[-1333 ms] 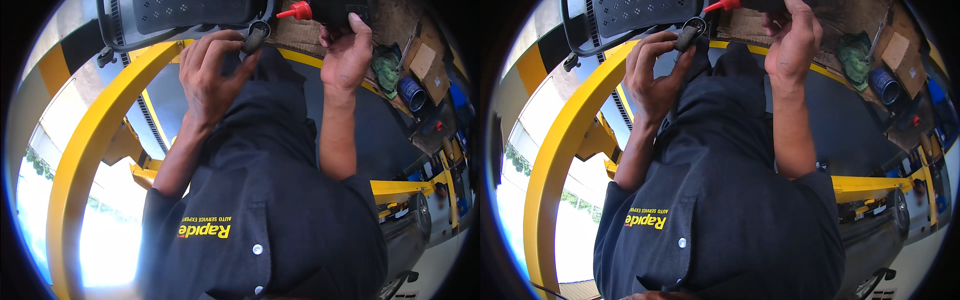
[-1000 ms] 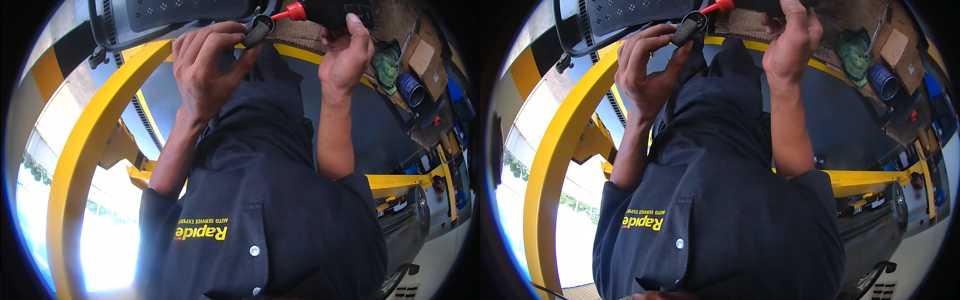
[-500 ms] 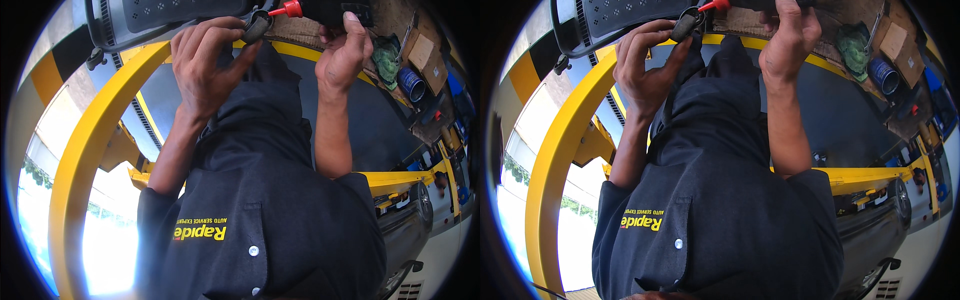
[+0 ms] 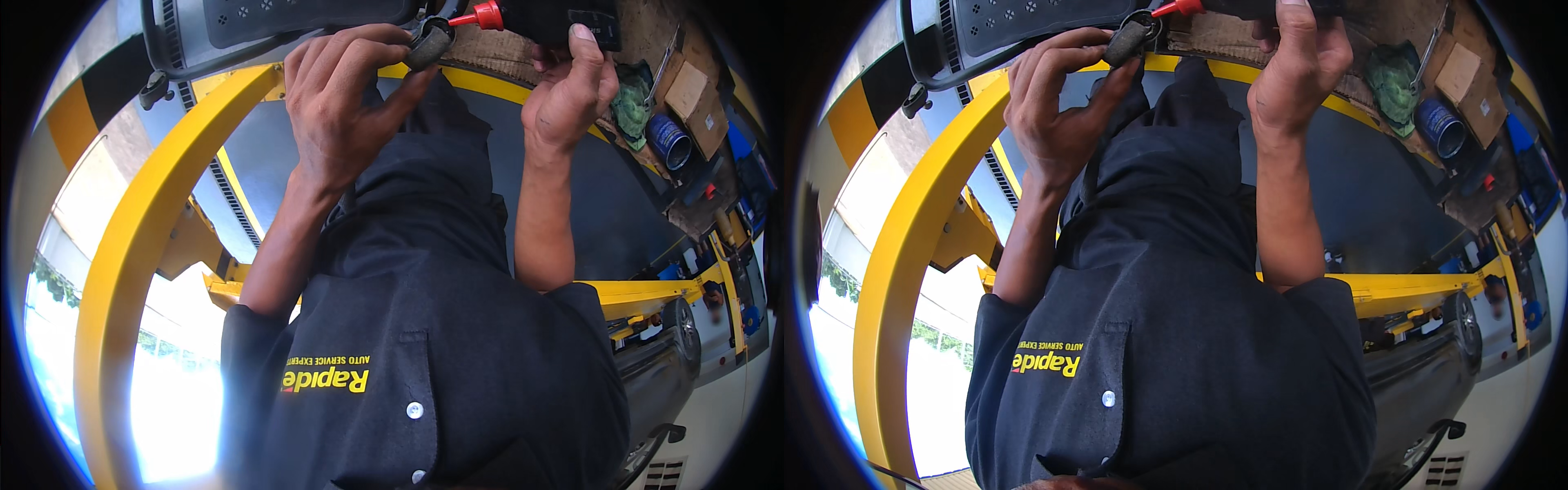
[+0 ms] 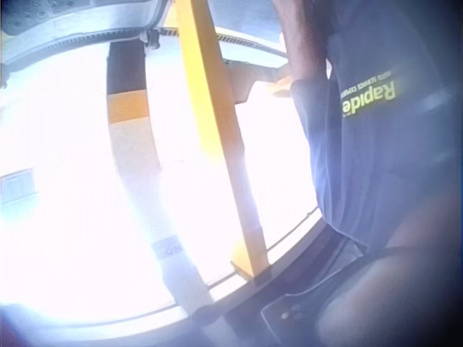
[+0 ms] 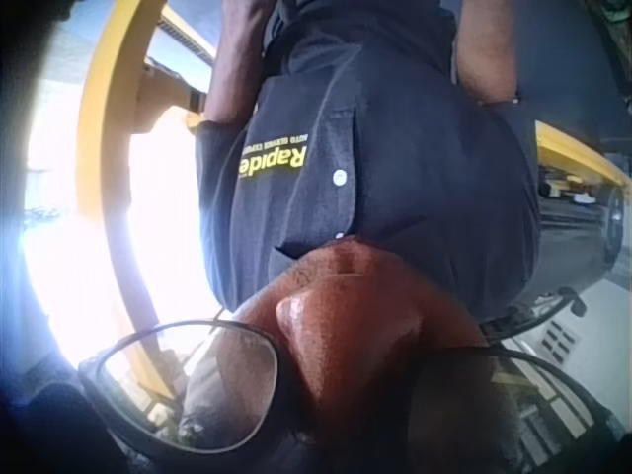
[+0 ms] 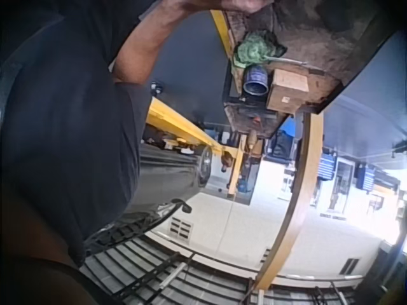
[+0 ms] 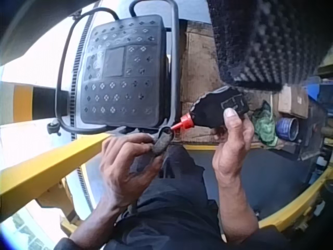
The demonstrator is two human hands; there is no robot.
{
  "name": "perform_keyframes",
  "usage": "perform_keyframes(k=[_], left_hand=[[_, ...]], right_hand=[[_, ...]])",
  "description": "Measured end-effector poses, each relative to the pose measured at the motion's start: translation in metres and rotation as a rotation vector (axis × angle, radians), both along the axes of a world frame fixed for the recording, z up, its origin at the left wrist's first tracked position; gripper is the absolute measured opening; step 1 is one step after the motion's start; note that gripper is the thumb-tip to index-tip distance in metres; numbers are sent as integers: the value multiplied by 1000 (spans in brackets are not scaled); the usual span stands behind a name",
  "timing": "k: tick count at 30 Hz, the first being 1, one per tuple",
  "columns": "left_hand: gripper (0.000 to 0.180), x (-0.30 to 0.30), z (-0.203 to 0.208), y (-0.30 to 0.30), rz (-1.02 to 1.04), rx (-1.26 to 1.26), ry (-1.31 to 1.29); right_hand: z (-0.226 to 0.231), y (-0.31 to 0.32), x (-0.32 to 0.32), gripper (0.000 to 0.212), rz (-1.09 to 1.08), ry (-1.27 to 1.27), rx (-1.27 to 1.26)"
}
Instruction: The person lubricates the joints of a black metal frame using a red-capped bottle. They apply the lubricant to each joint, then rotate the joints by hand to distribute the lubricant.
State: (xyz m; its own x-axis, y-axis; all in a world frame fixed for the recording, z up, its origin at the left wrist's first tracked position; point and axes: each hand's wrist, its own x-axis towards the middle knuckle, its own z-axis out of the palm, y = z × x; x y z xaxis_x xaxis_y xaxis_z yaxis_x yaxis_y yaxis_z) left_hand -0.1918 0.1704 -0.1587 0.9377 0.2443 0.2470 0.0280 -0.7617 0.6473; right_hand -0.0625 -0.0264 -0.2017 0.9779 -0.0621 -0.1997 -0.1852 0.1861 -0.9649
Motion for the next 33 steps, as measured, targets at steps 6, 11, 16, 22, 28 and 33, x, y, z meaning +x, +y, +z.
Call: perform_keyframes(k=[6,11,16,22,28,33], left_hand=[[31,1,-1,1,-3,9,-2],[31,0,-2,1,-7,14,-3],[31,1,0,1,-9,18,-5],[35,-1,-4,0,1,3,-10],[46,4,0,5,-2,38,30],[43,5,-7,20,103,-11,-11]], right_hand=[[4,1,1,21,35,-55,-43],[4,1,3,19,59,-75,-37],[0,-2,2,19,14,9,-30],[-2,-7,6,29,60,226,181],[-31,-52,21,39,197,569,599],[-88,-111,38,47,183,781,869]])
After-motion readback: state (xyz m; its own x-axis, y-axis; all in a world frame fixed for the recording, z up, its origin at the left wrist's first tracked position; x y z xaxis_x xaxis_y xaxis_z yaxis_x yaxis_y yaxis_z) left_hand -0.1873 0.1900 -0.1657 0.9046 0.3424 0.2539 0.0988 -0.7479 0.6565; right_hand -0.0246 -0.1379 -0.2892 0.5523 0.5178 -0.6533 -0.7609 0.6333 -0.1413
